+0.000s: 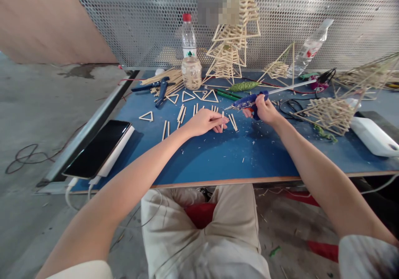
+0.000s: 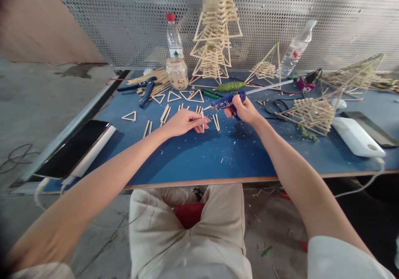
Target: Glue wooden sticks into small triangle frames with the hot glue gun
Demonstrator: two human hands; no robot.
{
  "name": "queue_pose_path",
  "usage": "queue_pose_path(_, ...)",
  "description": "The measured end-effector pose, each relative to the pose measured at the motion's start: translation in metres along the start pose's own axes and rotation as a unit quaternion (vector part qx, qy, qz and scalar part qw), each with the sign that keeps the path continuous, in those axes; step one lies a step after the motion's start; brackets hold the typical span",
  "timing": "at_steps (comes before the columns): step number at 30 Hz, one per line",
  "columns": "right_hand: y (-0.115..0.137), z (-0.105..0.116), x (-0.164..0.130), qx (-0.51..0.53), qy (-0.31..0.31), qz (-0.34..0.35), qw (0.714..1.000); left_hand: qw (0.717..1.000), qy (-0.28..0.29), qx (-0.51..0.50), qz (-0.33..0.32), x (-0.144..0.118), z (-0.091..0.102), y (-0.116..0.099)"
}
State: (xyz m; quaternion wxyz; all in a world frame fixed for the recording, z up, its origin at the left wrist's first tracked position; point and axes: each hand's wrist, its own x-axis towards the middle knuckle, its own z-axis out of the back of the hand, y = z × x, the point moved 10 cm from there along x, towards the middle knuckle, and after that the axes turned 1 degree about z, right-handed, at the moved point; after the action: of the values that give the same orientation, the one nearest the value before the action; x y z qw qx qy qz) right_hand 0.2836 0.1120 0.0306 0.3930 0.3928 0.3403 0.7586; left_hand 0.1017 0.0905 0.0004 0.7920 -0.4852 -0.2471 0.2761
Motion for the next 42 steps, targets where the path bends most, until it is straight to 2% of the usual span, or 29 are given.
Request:
queue_pose_path(10,-0.012,0.005,-0.001,0.003,-0.024,-0.020,0.999,1.000,0.003,0.008,0.006,-0.002,-0.001,-0.007)
queue_pose_path(23,-0.008,0.002,0.003,0.009,-0.010,0.025,1.000,1.000,0.005,0.004,0.019,-0.003,-0.002,-0.006)
queue_pose_path(31,-0.002,0.000,0.002,0.007,-0.015,-0.001,1.000,1.000,0.001,-0.003,0.015,-0.001,-0.002,0.002)
queue_pose_path(42,0.012,-0.003,0.003,0.004,0.000,0.030,1.000,1.000,0.001,-0.002,0.011,-0.001,-0.001,0.004)
